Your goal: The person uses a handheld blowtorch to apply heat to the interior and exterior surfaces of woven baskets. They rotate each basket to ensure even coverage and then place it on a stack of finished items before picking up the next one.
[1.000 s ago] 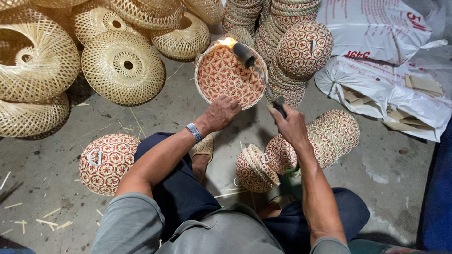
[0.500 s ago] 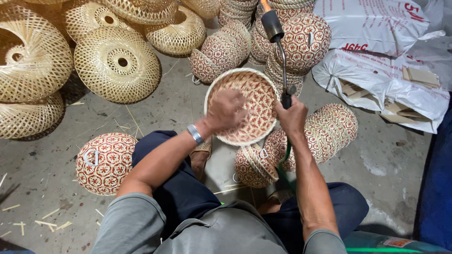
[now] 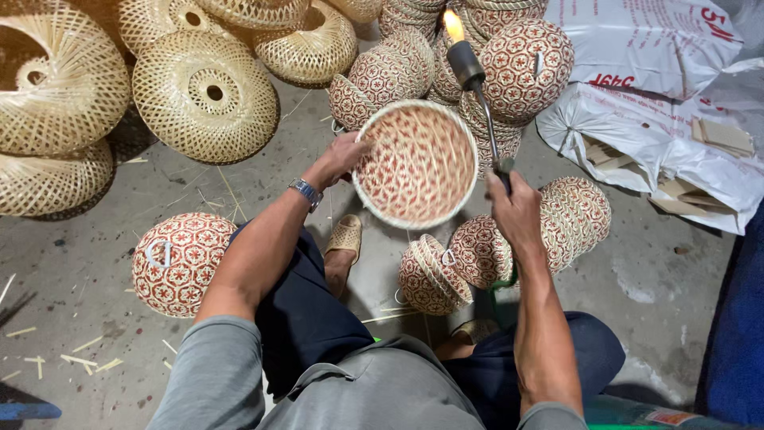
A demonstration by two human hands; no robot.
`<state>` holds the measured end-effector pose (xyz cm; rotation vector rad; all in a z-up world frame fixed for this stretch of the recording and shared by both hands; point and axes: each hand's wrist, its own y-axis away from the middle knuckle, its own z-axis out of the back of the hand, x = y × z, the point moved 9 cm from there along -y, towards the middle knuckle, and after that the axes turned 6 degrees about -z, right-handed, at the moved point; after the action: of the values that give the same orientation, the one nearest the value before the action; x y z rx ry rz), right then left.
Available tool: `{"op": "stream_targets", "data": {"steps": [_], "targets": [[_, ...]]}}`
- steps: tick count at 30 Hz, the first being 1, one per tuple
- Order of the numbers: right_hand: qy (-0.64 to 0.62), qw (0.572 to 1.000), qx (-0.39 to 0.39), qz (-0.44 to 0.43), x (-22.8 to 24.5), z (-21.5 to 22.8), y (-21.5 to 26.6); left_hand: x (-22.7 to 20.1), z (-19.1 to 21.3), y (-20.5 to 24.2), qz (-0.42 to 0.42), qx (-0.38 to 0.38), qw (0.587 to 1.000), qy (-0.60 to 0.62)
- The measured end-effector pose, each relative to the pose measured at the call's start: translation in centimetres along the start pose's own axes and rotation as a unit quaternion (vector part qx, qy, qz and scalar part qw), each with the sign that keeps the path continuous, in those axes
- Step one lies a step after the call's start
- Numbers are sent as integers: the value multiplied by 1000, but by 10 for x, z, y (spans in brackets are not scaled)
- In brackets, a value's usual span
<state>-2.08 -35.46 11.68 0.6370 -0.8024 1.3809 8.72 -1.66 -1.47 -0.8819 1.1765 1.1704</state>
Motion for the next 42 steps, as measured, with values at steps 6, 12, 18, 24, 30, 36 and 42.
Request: {"op": "stream_targets", "data": {"steps": [6, 12, 18, 24, 30, 36, 42], "targets": [[132, 979, 152, -38, 0, -37, 30, -26, 4, 22, 36, -82, 979, 184], [164, 972, 170, -23, 16, -45, 43, -37, 25, 25, -45, -224, 952, 206], [199, 976, 83, -33, 22, -34, 31, -25, 43, 17, -212, -325, 919, 77], [157, 979, 107, 71, 32, -34, 55, -19, 55, 20, -190, -403, 895, 26], [180, 983, 30, -21, -6, -13, 19, -22, 42, 14, -174, -317, 916, 174], [113, 991, 48, 59, 22, -46, -3, -30, 0, 15, -55, -187, 931, 310], [100, 992, 47, 62, 33, -42, 16, -21, -1, 10, -37, -166, 911, 375]]}}
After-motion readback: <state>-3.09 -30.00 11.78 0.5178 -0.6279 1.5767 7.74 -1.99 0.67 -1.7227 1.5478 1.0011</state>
